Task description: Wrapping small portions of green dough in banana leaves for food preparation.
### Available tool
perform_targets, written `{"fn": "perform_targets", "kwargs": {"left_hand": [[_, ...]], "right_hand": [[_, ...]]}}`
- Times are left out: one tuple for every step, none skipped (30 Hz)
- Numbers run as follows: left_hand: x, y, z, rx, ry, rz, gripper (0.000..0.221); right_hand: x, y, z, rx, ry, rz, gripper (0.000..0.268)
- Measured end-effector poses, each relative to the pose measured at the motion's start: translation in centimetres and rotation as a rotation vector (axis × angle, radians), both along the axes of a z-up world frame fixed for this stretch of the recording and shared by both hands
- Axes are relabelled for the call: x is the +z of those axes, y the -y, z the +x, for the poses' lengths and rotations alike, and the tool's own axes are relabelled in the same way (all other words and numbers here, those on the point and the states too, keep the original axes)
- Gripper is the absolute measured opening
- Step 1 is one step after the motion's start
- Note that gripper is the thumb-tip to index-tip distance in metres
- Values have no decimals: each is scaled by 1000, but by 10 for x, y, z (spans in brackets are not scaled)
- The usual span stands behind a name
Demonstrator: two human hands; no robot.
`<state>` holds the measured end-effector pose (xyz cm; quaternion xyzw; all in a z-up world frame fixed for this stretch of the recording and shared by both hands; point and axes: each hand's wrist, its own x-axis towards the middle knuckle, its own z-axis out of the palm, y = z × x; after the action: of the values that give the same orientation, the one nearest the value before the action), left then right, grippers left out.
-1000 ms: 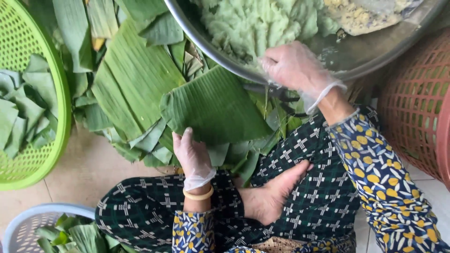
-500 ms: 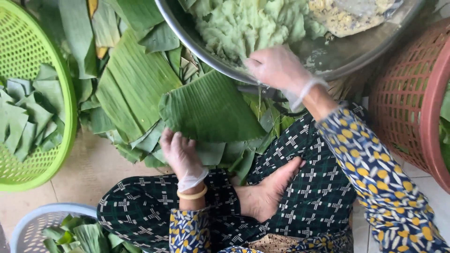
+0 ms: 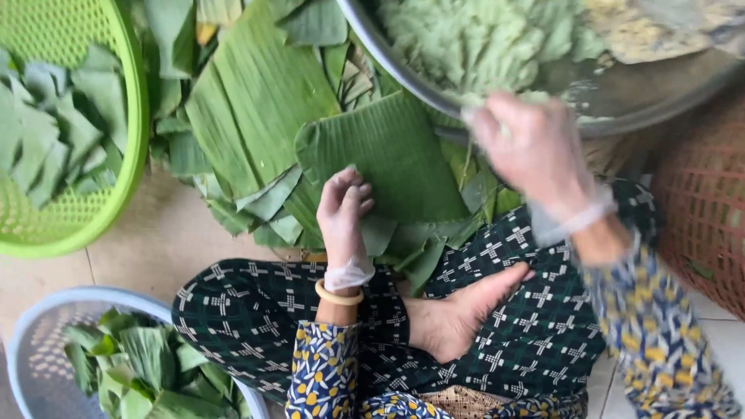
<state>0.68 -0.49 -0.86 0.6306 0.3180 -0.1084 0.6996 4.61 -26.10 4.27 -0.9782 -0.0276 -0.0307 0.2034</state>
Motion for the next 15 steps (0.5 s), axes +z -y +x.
{"fn": "perform_targets", "kwargs": {"left_hand": [[-4,-2,1,6,-13,3,32],[-8,-2,2,7,-27,-14,33],[-11,-4,4,8,-37,-26,34],[-11,-2,3,13,-46,-20,34],[-10,0,4,17,-46,-8,35],[-9,2,5,20,-45,3,35],[-14,2,1,21,-48,5,35],[-19,2,-3,-103,73,168,42],[-24,3,-6,-224,193,328,49],[-23,6,-2,-221,191,326,49],[-21,7,-3,-425,257,555,68],[-18,10,-5,-633,320,781,88],[-25,11,2,-640,324,778,88],[-31,14,8,-686,328,876,66],[-37,14,10,-723,321,980,44]], "right_hand": [[11,-24,-3,6,-13,3,33],[23,-48,-7,-166,-187,382,19],[35,-71,-10,-339,-362,766,9],[11,-79,-11,-337,-374,770,9],[-12,-86,-11,-153,-424,898,15],[-35,-94,-13,34,-470,1022,28],[-47,-96,-11,34,-472,1023,28],[-59,-98,-9,42,-406,867,34],[-71,-99,-6,52,-342,708,47],[-81,-96,-3,54,-345,706,47],[-90,-95,-5,75,-282,627,34],[-99,-93,-7,97,-220,548,22],[-106,-92,-5,89,-218,546,22],[-112,-90,-3,86,-192,510,19],[-119,-90,-4,95,-173,479,16]]}}
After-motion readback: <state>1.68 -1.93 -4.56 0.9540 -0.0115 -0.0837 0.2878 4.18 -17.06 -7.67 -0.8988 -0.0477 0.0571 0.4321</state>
